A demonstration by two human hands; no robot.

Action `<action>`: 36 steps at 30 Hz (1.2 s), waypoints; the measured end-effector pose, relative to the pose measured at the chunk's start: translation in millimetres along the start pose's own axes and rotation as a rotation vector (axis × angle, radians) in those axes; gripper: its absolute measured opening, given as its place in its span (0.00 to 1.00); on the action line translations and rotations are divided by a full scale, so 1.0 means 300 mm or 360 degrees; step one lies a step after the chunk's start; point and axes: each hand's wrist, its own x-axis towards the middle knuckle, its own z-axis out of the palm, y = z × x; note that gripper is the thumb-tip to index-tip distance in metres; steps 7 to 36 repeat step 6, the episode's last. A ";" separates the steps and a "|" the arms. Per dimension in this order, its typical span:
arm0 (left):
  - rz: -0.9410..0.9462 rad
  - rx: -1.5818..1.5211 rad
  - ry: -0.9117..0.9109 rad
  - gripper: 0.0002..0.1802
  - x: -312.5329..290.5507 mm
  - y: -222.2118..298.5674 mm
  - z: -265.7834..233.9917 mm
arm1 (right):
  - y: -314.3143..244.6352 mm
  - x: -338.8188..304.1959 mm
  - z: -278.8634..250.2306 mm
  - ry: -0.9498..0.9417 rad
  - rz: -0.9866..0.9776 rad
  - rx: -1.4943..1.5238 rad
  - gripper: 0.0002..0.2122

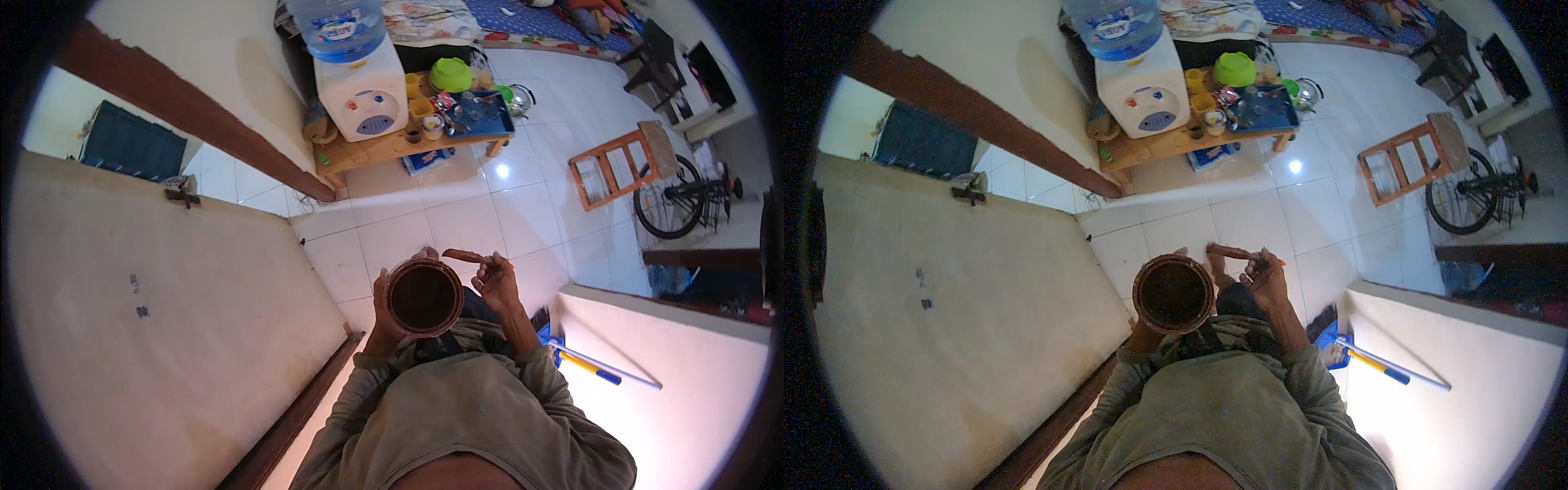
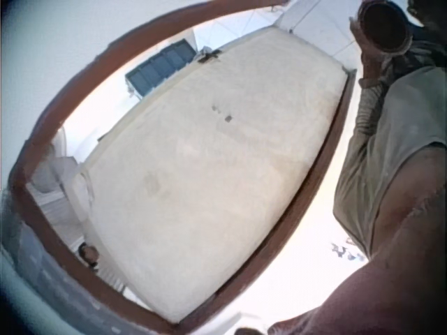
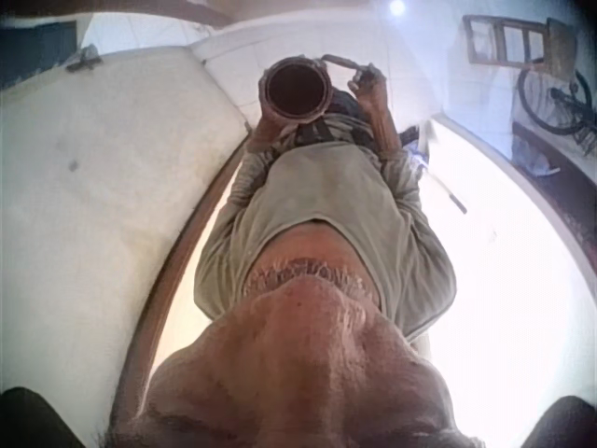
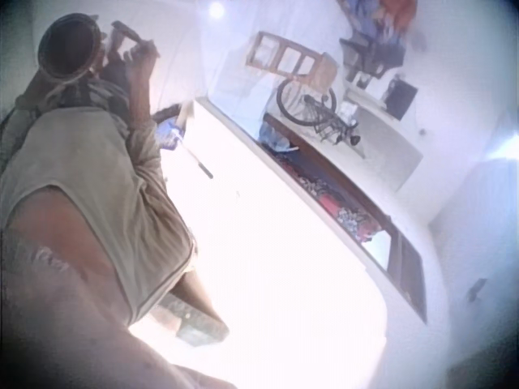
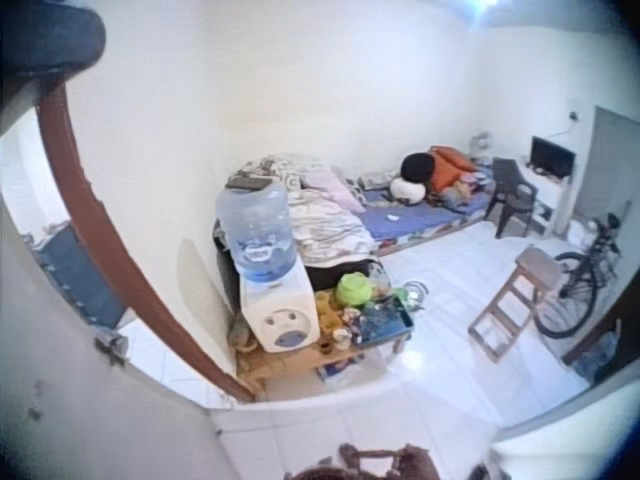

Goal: The person paints a wooden door frame with brown paint using a brush, dipping the brush into a handheld paint can between strokes.

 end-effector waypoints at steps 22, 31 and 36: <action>-0.0175 0.0206 -0.0034 0.41 0.007 -0.081 0.003 | 0.014 -0.070 -0.138 0.0030 -0.0127 0.0097 0.11; -0.0175 0.0206 -0.0034 0.41 0.007 -0.081 0.003 | 0.014 -0.070 -0.138 0.0030 -0.0127 0.0097 0.11; -0.0175 0.0206 -0.0034 0.41 0.007 -0.081 0.003 | 0.014 -0.070 -0.138 0.0030 -0.0127 0.0097 0.11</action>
